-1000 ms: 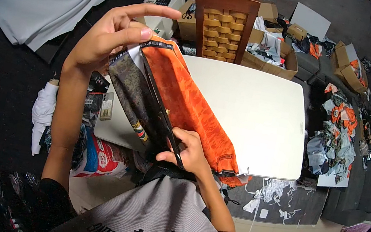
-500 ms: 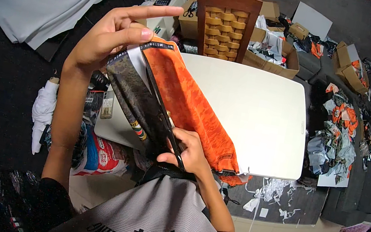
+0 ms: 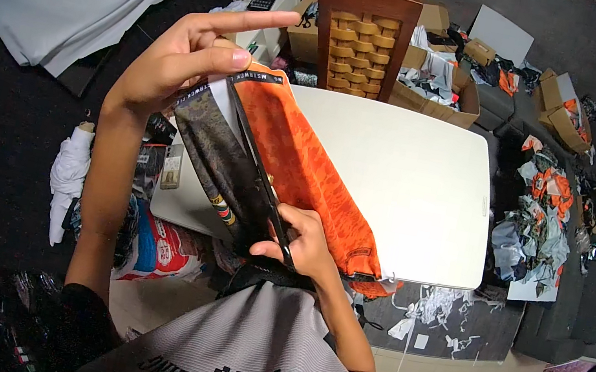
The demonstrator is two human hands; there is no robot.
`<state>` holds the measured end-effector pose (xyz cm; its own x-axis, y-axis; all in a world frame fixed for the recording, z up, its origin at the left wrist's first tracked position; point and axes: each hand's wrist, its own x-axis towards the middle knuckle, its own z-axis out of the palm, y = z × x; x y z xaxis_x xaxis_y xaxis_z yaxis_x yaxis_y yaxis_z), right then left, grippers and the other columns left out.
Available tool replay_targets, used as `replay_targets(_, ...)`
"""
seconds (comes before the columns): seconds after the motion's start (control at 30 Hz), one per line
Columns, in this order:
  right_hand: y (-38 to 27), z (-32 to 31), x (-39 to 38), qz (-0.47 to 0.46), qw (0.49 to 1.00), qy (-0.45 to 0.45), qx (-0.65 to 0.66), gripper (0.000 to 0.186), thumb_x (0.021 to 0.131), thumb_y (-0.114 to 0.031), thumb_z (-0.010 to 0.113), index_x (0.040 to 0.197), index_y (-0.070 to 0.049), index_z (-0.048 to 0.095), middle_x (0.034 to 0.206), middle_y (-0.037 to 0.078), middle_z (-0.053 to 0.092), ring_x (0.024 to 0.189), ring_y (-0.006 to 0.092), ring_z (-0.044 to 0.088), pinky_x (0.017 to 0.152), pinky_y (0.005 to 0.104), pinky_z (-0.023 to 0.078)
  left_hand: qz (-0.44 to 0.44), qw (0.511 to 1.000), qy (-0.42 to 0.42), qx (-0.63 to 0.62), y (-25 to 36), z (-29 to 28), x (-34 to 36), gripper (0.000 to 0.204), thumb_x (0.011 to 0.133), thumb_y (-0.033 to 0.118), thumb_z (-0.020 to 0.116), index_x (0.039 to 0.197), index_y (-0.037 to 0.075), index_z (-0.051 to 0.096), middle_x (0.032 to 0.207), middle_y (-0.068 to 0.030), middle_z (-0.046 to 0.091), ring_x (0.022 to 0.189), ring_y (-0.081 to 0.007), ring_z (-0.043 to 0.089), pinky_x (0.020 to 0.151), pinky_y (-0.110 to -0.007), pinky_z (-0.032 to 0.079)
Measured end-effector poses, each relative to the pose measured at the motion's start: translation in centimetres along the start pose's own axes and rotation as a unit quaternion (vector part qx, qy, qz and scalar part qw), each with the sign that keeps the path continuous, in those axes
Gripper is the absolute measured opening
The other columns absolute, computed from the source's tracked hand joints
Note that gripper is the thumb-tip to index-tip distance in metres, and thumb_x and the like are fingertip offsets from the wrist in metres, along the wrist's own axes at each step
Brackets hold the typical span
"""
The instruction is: Cutting pieces of fabric with scissors along marked lines.
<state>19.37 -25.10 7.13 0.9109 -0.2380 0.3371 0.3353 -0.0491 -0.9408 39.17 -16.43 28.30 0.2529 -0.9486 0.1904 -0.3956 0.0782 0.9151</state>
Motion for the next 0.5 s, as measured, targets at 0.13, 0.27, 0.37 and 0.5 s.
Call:
replay_targets(0.13, -0.05, -0.04, 0.02, -0.005, 1.000, 0.007, -0.012, 0.053, 0.061, -0.045, 0.086, 0.061, -0.009, 0.047, 0.054, -0.004, 0.044, 0.049, 0.0114, 0.036, 0.050, 0.0240, 0.029, 0.010, 1.000, 0.005, -0.016, -0.22, 0.30, 0.17, 0.045, 0.087, 0.011, 0.058, 0.131, 0.004, 0.056, 0.058, 0.0066, 0.050, 0.047, 0.0016, 0.030, 0.041, -0.015, 0.018)
replay_targets(0.27, 0.00, -0.04, -0.06, -0.009, 1.000, 0.014, -0.016, 0.052, 0.062, -0.043, 0.086, 0.061, -0.009, 0.048, 0.053, -0.003, 0.044, 0.048, 0.0116, 0.036, 0.049, 0.0241, 0.029, 0.014, 0.999, 0.008, -0.038, -0.27, 0.61, 0.25, 0.046, 0.087, 0.011, 0.058, 0.132, 0.004, 0.055, 0.060, 0.0069, 0.050, 0.048, 0.0016, 0.030, 0.042, -0.016, 0.018)
replay_targets(0.37, 0.00, -0.10, -0.02, -0.017, 1.000, 0.015, -0.007, 0.051, 0.062, -0.042, 0.087, 0.061, -0.009, 0.048, 0.053, -0.003, 0.044, 0.048, 0.0116, 0.036, 0.049, 0.0240, 0.029, 0.003, 0.999, 0.002, -0.041, -0.20, 0.58, 0.25, 0.046, 0.087, 0.010, 0.058, 0.132, 0.004, 0.055, 0.061, 0.0067, 0.051, 0.049, 0.0016, 0.030, 0.043, -0.015, 0.018)
replay_targets(0.5, -0.16, -0.06, 0.02, 0.000, 1.000, 0.015, -0.013, 0.050, 0.062, -0.041, 0.087, 0.061, -0.009, 0.048, 0.053, -0.003, 0.044, 0.048, 0.0118, 0.036, 0.050, 0.0242, 0.029, -0.006, 1.000, 0.007, -0.022, -0.17, 0.32, 0.26, 0.046, 0.087, 0.010, 0.057, 0.132, 0.005, 0.055, 0.062, 0.0062, 0.053, 0.050, 0.0017, 0.031, 0.044, -0.015, 0.020)
